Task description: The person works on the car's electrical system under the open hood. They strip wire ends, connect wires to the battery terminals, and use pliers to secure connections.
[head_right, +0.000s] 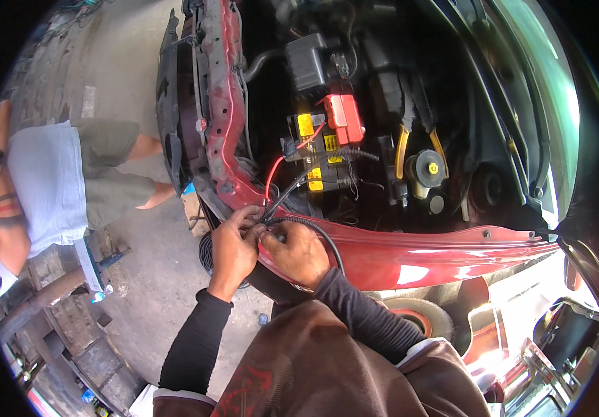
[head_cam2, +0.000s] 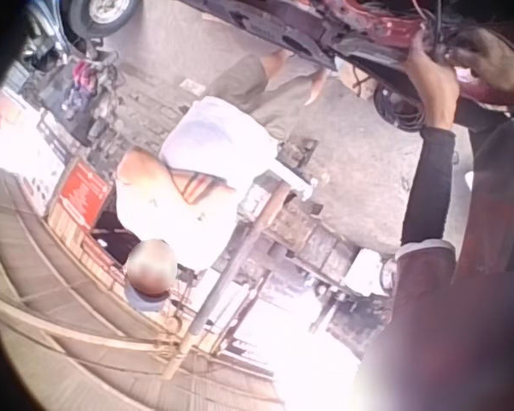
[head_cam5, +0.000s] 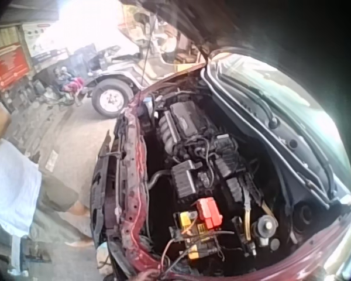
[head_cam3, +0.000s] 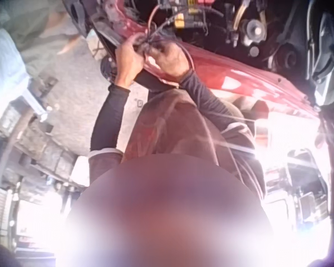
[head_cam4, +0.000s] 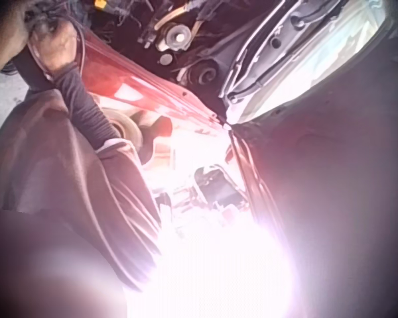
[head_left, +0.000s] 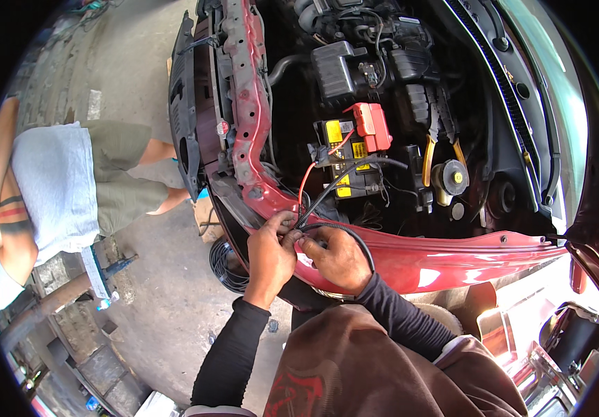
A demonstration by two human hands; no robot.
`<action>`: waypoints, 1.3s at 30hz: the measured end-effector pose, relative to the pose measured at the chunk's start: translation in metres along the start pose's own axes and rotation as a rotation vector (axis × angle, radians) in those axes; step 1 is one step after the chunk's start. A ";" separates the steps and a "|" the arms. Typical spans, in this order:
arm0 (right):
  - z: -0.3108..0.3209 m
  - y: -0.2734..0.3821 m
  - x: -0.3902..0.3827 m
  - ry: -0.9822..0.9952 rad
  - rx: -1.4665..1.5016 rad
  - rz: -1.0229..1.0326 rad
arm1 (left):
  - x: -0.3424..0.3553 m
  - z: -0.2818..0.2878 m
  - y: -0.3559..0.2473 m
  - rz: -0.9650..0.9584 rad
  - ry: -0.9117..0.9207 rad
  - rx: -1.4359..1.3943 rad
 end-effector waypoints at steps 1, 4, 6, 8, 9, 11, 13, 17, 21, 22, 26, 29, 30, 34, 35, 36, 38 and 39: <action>0.004 0.006 -0.002 -0.042 -0.105 0.089 | -0.003 -0.001 -0.002 0.051 -0.049 -0.101; 0.012 0.023 -0.003 -0.153 -0.249 0.229 | -0.008 0.001 -0.010 -0.151 -0.025 0.046; 0.013 0.038 0.004 -0.268 -0.325 0.364 | -0.009 0.001 -0.014 -0.159 0.010 0.056; 0.010 0.051 0.020 -0.231 -0.372 0.411 | -0.009 0.002 -0.015 -0.113 0.061 0.082; 0.009 0.057 0.029 -0.207 -0.398 0.424 | -0.010 0.003 -0.014 -0.081 0.076 0.076; 0.010 0.064 0.045 -0.068 -0.460 0.384 | -0.005 0.002 -0.010 -0.019 0.007 0.054; 0.016 0.065 0.056 0.090 -0.313 0.376 | -0.004 0.000 -0.005 -0.022 -0.090 -0.009; 0.027 0.052 0.057 0.193 -0.081 0.429 | 0.001 0.000 0.017 0.218 -0.122 -0.113; 0.026 0.031 0.054 0.062 -0.501 0.778 | 0.002 -0.001 0.032 0.246 -0.156 -0.094; 0.024 0.026 0.055 0.035 -0.621 0.835 | 0.001 -0.002 0.034 0.252 -0.145 -0.085; 0.019 0.017 0.068 0.080 -0.627 0.925 | 0.003 -0.006 0.035 0.327 -0.274 -0.203; 0.019 0.016 0.074 0.108 -0.643 1.003 | 0.006 -0.002 0.025 0.138 -0.339 0.028; 0.020 0.016 0.075 0.101 -0.635 1.018 | 0.007 0.000 0.020 0.109 -0.282 0.078; 0.021 0.011 0.081 0.119 -0.563 0.976 | 0.013 0.006 0.001 -0.020 -0.134 0.183; 0.021 0.009 0.084 0.119 -0.506 0.961 | 0.013 0.007 -0.002 -0.061 -0.112 0.201; 0.020 0.008 0.087 0.152 -0.511 0.925 | 0.014 0.009 -0.005 -0.118 -0.099 0.223; 0.021 0.008 0.094 0.201 -0.476 0.877 | 0.014 0.011 -0.008 -0.213 -0.040 0.260; 0.021 0.010 0.095 0.200 -0.471 0.876 | 0.014 0.011 -0.008 -0.258 -0.028 0.275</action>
Point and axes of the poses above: each hand's wrist, its own x-axis towards the middle knuckle, its own z-axis out of the back of the hand, y = z × x, the point moved 1 cm from there along x, towards the middle knuckle, and after that the axes turned 12 degrees about -z, right-handed, at the moved point
